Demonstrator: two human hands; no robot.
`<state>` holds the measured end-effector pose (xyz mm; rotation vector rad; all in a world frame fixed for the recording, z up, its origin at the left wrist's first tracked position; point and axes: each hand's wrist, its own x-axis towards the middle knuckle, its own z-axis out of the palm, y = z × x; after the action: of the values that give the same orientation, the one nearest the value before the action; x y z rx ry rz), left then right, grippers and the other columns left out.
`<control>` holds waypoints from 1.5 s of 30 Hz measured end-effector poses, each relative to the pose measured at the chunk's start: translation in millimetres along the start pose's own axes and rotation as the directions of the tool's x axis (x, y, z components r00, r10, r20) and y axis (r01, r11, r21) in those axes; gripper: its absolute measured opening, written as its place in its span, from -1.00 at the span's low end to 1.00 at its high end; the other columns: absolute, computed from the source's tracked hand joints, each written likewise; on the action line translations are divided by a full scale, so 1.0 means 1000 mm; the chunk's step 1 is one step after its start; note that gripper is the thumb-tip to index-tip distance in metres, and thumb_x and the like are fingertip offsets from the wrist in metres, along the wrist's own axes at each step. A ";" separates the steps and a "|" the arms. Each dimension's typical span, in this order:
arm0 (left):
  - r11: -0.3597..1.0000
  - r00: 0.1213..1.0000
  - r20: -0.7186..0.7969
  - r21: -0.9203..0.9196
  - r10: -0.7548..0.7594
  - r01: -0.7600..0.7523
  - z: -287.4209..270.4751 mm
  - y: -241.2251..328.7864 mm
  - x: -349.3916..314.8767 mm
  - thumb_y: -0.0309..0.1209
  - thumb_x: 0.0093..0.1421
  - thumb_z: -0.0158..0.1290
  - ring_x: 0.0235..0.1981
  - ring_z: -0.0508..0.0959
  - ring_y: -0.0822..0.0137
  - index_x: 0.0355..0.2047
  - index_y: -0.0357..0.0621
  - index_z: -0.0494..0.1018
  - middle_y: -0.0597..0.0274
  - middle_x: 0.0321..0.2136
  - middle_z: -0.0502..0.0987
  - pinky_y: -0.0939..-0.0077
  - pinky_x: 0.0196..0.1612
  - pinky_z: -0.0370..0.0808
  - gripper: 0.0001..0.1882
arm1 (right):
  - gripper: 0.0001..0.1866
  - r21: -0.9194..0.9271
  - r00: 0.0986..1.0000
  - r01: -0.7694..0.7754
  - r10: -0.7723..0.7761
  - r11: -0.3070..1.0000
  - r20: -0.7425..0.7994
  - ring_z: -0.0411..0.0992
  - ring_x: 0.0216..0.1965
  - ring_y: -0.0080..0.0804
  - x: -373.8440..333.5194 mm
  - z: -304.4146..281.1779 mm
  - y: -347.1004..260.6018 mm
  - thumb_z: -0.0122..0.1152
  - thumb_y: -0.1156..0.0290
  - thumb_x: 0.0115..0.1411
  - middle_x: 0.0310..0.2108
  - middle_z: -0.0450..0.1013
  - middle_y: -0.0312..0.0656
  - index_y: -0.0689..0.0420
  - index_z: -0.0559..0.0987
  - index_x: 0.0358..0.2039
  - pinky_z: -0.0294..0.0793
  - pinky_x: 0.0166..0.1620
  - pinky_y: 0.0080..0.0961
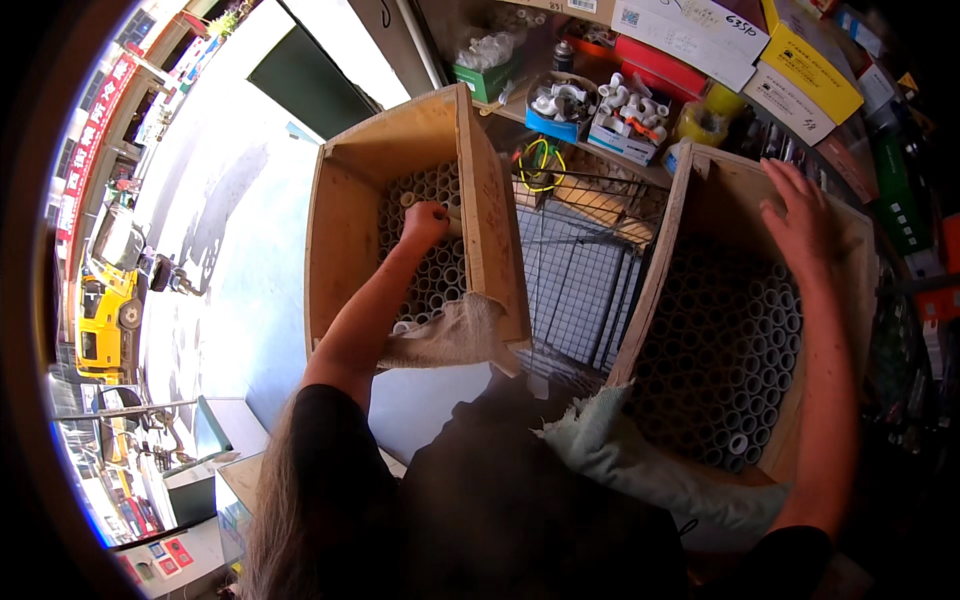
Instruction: The person repeatedly picks up small white ceramic rings from a wooden crate and places them into another wooden crate. They handle the rings one by one, transferring them between the two containers in a repetitive sorting or organizing manner.
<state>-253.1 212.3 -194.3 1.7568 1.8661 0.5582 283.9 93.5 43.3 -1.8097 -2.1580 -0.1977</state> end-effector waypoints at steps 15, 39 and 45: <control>0.446 0.960 0.106 -0.895 0.258 -0.021 -0.124 0.222 -0.083 -0.42 0.19 0.04 -0.34 0.59 0.32 -0.14 -0.30 0.45 0.12 -0.31 0.56 0.56 -0.34 0.59 -0.74 | -0.40 -0.059 0.994 -0.015 0.021 0.998 0.105 0.22 0.10 -0.19 -0.011 -0.011 0.011 0.10 0.39 0.06 0.14 0.21 -0.26 -0.08 0.29 0.17 0.21 0.15 -0.35; 0.094 0.723 0.541 -0.823 0.429 0.560 0.056 0.375 -0.201 -0.50 0.26 -0.14 -0.24 0.55 0.30 -0.11 -0.17 0.33 0.16 -0.20 0.49 0.52 -0.34 0.58 -0.80 | -0.72 0.689 0.870 -0.220 -0.180 0.690 0.459 0.38 -0.11 -0.61 0.001 -0.043 0.005 0.14 0.34 0.16 -0.21 0.50 -0.30 0.17 0.55 -0.13 0.31 0.02 -0.62; 0.159 0.735 0.541 -0.835 0.409 0.526 0.063 0.374 -0.198 -0.48 0.23 -0.13 -0.21 0.52 0.31 -0.07 -0.15 0.29 0.19 -0.16 0.47 0.51 -0.31 0.52 -0.75 | -0.68 0.668 0.759 -0.319 -0.241 0.673 0.605 0.38 -0.16 -0.64 -0.010 -0.051 -0.015 0.12 0.26 0.19 -0.23 0.49 -0.33 0.15 0.54 -0.11 0.33 -0.01 -0.62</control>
<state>85.1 41.0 3.2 0.6578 0.5546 0.7114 278.5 66.2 89.2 -1.4906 -2.0547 1.3630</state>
